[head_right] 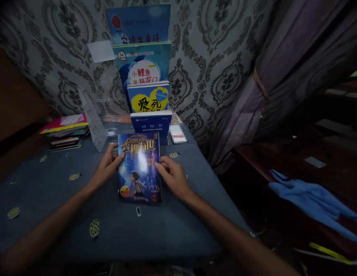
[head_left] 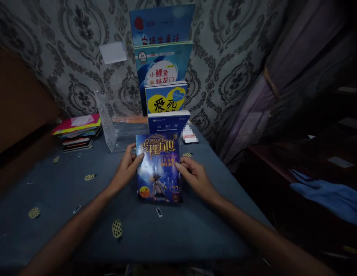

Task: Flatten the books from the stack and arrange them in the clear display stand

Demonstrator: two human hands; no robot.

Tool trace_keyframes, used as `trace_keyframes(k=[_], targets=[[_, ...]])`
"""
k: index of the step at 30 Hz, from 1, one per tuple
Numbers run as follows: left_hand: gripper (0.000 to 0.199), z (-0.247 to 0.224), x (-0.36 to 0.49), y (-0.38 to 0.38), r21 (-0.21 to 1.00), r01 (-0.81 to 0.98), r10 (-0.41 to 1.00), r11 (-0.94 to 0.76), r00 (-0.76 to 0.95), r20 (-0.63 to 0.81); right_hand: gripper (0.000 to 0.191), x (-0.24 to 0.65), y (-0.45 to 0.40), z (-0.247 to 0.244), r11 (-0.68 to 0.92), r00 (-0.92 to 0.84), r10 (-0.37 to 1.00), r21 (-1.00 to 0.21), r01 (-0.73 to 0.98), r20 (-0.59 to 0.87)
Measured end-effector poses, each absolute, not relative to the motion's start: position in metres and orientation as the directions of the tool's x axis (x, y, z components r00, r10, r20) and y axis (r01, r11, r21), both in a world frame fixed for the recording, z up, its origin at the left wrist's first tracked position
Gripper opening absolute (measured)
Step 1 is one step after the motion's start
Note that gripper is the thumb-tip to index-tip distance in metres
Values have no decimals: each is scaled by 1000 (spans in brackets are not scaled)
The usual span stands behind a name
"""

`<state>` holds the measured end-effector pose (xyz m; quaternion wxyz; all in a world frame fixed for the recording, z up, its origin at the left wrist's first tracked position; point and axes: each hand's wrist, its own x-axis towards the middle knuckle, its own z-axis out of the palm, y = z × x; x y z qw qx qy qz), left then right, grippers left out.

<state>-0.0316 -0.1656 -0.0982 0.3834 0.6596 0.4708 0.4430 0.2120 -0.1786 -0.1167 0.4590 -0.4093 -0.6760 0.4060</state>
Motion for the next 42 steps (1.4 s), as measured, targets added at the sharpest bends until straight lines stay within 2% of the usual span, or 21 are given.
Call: trace_keyframes(k=[2,3,5,6,8,13,15,18,25,35,42], targets=[[47,-107,-36,-160,837,513,979,-192,160,126,35,213,-172,-125,289,-250,943,-914,285,220],[47,-111,-39,-158,728,664,984,-172,153,93,33,215,-169,-129,278,-238,951,-887,368,200],[44,-116,-42,-159,434,889,989,-149,142,48,25,218,-162,-138,263,-187,964,-800,540,190],[42,-117,-44,-160,311,939,989,-145,142,32,21,220,-160,-142,259,-170,966,-754,603,196],[36,-119,-45,-161,195,967,987,-162,161,22,22,223,-155,-148,276,-171,961,-699,659,218],[28,-135,-50,-148,212,897,912,-387,339,231,25,221,-147,-158,441,-255,893,-612,656,370],[32,-147,-52,-140,216,851,861,-479,408,304,27,220,-143,-160,479,-286,872,-572,666,397],[39,-165,-53,-133,208,827,830,-523,438,345,30,221,-135,-165,508,-326,857,-549,663,398],[46,-170,-55,-132,197,855,857,-480,409,315,31,215,-110,-172,537,-363,842,-547,642,400],[45,-166,-54,-127,198,859,860,-472,399,318,35,209,-112,-168,554,-371,829,-515,655,419],[50,-155,-53,-119,174,859,871,-481,446,207,37,208,-111,-170,558,-378,828,-539,631,414]])
